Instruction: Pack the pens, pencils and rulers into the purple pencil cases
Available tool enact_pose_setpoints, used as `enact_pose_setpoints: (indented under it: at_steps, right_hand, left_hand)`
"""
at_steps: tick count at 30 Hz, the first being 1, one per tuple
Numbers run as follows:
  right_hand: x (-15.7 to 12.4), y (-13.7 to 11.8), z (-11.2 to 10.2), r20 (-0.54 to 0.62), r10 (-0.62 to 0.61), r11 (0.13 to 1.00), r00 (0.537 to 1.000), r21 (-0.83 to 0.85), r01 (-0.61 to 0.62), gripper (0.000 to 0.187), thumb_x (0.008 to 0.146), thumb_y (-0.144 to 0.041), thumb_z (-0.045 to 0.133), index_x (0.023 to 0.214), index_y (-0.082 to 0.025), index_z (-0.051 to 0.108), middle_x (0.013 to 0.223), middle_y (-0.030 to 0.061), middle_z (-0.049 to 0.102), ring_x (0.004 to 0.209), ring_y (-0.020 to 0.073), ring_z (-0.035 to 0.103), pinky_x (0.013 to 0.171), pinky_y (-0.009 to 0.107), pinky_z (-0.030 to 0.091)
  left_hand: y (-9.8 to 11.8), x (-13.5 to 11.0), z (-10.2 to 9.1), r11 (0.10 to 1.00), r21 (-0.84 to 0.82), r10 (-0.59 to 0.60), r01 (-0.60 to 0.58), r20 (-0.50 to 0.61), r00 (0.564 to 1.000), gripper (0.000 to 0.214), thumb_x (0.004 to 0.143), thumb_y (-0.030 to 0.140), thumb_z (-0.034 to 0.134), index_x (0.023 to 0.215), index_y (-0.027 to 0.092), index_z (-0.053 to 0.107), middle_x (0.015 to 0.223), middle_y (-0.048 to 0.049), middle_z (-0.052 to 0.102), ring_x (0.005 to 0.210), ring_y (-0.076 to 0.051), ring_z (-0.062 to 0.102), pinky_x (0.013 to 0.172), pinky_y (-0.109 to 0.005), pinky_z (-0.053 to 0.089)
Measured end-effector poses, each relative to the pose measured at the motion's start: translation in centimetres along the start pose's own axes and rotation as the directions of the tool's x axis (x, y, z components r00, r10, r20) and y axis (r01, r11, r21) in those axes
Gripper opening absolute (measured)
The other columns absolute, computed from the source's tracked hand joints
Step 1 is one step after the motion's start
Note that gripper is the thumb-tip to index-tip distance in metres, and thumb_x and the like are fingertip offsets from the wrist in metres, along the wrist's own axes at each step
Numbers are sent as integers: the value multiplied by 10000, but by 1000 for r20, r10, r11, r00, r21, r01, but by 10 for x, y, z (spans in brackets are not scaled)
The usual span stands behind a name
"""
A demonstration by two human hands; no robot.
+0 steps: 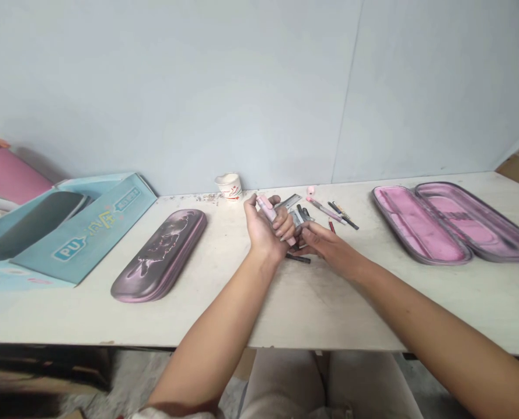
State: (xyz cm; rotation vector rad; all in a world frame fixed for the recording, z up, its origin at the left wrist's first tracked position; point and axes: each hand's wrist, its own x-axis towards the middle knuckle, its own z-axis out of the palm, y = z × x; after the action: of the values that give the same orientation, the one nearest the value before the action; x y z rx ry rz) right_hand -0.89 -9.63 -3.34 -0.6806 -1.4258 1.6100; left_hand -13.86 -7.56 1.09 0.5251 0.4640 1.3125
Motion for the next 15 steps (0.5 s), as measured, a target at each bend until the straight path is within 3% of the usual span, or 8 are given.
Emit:
enact_pose_setpoints:
  at_steps: [5, 9, 12, 15]
  right_hand:
    - [-2, -12, -4, -29, 25, 1000, 999, -12, -25, 369, 738, -528, 600, 825, -182, 504, 821, 1, 552, 815, 134, 575, 822, 367, 493]
    - [-8, -21, -19, -107, -5, 996, 994, -86, -5, 325, 727, -439, 640, 864, -185, 490, 757, -9, 570, 728, 119, 580, 742, 320, 494]
    - [-19, -26, -41, -238, -77, 978, 968, -208, 26, 291, 716, -392, 644, 856, -191, 487, 728, -21, 567, 657, 110, 566, 667, 292, 483]
    - [-39, -35, -72, -413, -161, 937, 896, -350, 7, 250, 735, -402, 599, 823, -186, 510, 745, -3, 597, 647, 124, 578, 619, 280, 470]
  left_hand:
    - [-3, 2, 14, 999, 39, 38, -36, -39, 999, 363, 797, 490, 339, 665, 190, 493, 357, 83, 232, 259, -76, 187, 287, -185, 116]
    - [-16, 10, 39, 996, 74, 43, -41, -26, 999, 339, 801, 479, 338, 656, 196, 458, 366, 85, 230, 261, -74, 183, 290, -187, 125]
    - [-39, 21, 63, 993, 116, 31, -29, -14, 999, 357, 811, 515, 342, 663, 202, 423, 383, 85, 251, 278, -71, 221, 307, -182, 181]
    - [-74, 34, 88, 976, 216, -4, 0, 17, 1000, 378, 838, 534, 316, 723, 195, 436, 458, 56, 393, 360, -83, 392, 398, -194, 348]
